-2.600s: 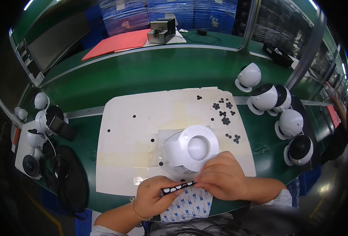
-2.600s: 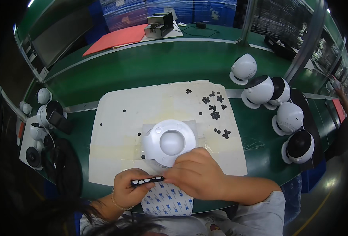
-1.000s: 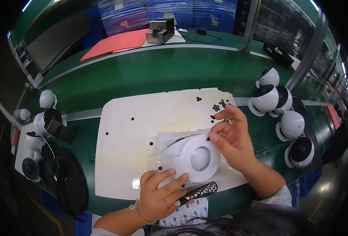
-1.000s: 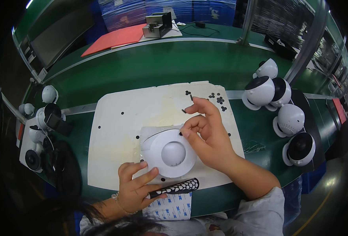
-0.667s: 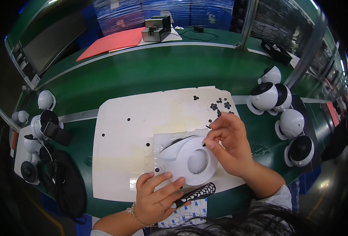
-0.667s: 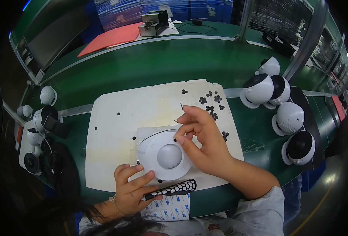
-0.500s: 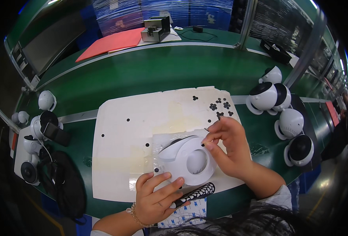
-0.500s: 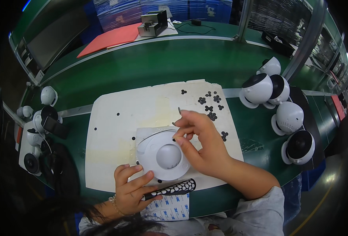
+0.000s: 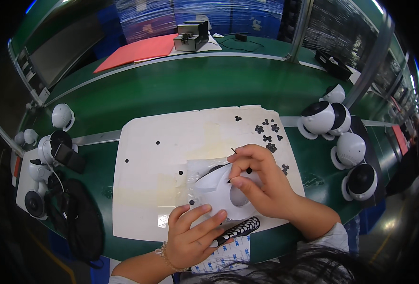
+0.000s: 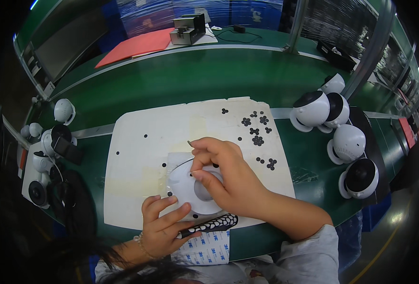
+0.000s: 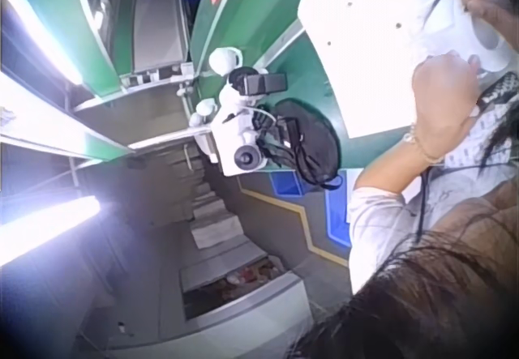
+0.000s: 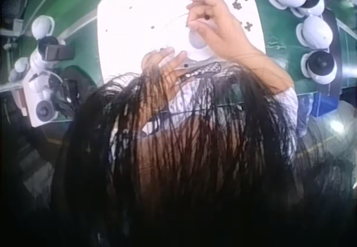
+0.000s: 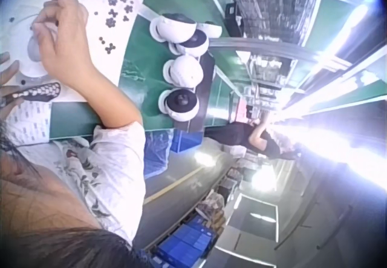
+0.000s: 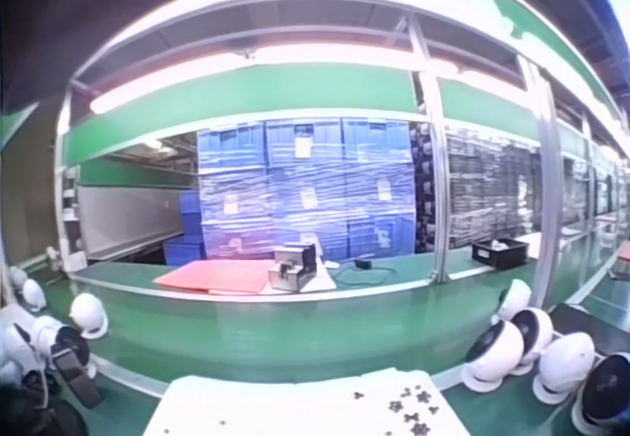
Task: The person assembles white dome security cameras by hand. They repeatedly pick up a camera base, peel small black circular stickers from a sheet, and apply them to the base's mounting holes before placing the finished unit on the table.
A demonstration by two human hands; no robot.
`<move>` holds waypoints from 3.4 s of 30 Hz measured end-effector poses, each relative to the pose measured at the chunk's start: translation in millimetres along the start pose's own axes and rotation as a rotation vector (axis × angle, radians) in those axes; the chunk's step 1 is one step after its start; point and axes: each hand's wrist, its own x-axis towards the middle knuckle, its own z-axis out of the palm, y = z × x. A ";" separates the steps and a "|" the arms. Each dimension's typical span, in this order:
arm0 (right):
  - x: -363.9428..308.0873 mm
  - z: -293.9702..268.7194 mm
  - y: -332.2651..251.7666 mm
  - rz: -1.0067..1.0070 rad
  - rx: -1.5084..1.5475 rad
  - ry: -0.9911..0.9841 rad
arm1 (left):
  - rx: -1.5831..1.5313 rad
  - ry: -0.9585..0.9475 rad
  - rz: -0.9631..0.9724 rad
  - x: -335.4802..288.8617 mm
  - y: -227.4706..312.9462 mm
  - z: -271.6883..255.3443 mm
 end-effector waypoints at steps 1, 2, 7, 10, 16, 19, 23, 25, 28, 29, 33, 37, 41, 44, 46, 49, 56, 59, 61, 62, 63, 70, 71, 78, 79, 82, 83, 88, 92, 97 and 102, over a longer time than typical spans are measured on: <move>0.9 1.0 -0.6 0.014 0.006 -0.013 | 0.011 0.002 0.008 -0.8 -1.0 0.7; 1.6 2.1 -0.7 0.028 0.012 -0.026 | 0.021 0.004 0.016 -1.3 -2.3 1.6; 1.1 8.1 0.3 0.011 0.043 0.042 | 0.020 0.026 0.019 -0.2 -1.6 2.8; 0.2 6.6 -3.1 -0.027 -0.057 0.042 | 0.041 0.021 0.022 -0.6 -1.1 1.1; -9.7 3.4 -18.1 -0.243 -0.705 0.060 | -0.023 0.068 -0.039 2.9 2.1 2.1; -22.8 0.6 -18.1 -0.187 -0.611 0.098 | 0.014 0.061 -0.012 0.6 1.4 1.6; -41.9 3.0 -10.7 -0.081 -0.292 0.058 | 0.051 0.054 0.042 0.6 -3.0 4.3; -46.5 4.5 -7.8 -0.010 -0.231 0.022 | 0.054 0.058 0.038 -0.8 -2.1 5.2; -48.0 6.8 -8.1 0.046 -0.189 -0.023 | 0.060 0.067 0.033 -1.0 -1.7 5.9; -47.7 7.3 -8.5 0.055 -0.183 -0.038 | 0.063 0.069 0.035 -1.3 -2.3 6.5; -47.1 7.2 -10.1 0.065 -0.191 -0.053 | 0.068 0.075 0.030 -1.3 -1.6 6.2; -48.0 9.6 -9.8 0.029 -0.242 -0.019 | 0.068 0.083 0.022 -0.3 -1.0 6.9; -57.9 10.8 -5.8 -0.189 -0.578 0.091 | 0.070 0.100 0.023 0.3 0.4 8.1; -65.0 7.8 -4.0 -0.424 -0.923 0.148 | 0.079 0.110 0.013 0.1 0.0 8.2; -69.1 8.6 -6.9 -0.328 -0.931 0.157 | 0.077 0.112 0.009 0.0 -0.1 8.2; -61.1 7.7 -17.6 -0.178 -0.632 0.131 | 0.063 0.119 -0.011 -0.2 1.3 8.1; -37.9 22.7 -26.8 -0.219 -0.269 -0.073 | 0.025 0.156 -0.037 1.4 2.2 8.6; -45.8 25.5 -27.5 -0.236 -0.297 -0.083 | 0.028 0.156 -0.032 0.4 1.7 11.0; -47.4 25.9 -27.3 -0.245 -0.323 -0.080 | 0.059 0.157 -0.010 -0.7 0.7 12.2; -46.6 26.2 -26.3 -0.251 -0.338 -0.076 | 0.079 0.158 0.011 -1.6 -1.2 12.8; -46.6 26.2 -25.4 -0.255 -0.357 -0.071 | 0.096 0.160 0.034 -1.6 -2.4 13.3; -62.1 8.9 -14.2 -0.175 -0.272 0.078 | 0.106 0.123 0.036 -0.4 -2.5 10.7; -63.7 2.2 -9.2 -0.056 -0.257 0.128 | 0.095 0.121 0.030 -1.1 -2.4 11.0; -68.9 -3.3 7.5 0.198 -0.072 0.167 | 0.063 0.127 -0.026 0.5 1.4 11.1; -69.1 -3.4 7.6 0.200 -0.075 0.165 | 0.083 0.109 -0.003 -0.1 0.1 11.5; -69.4 -3.0 7.9 0.195 -0.082 0.159 | 0.127 0.074 0.042 -2.7 -4.0 10.8; -69.6 -2.5 8.8 0.190 -0.082 0.158 | 0.127 0.073 0.040 -3.1 -4.1 10.7; -73.3 -0.7 11.5 0.118 -0.232 0.172 | 0.145 0.071 0.035 -2.1 -2.9 9.8; -84.1 -4.2 12.8 -0.079 -0.655 0.150 | 0.150 0.082 0.027 -1.3 -2.6 10.4; -78.9 0.4 15.7 0.358 0.133 0.267 | 0.125 0.097 0.029 0.3 -2.1 10.7; -57.0 -5.3 15.9 0.729 0.784 0.106 | 0.081 0.091 0.037 -0.6 -4.3 8.8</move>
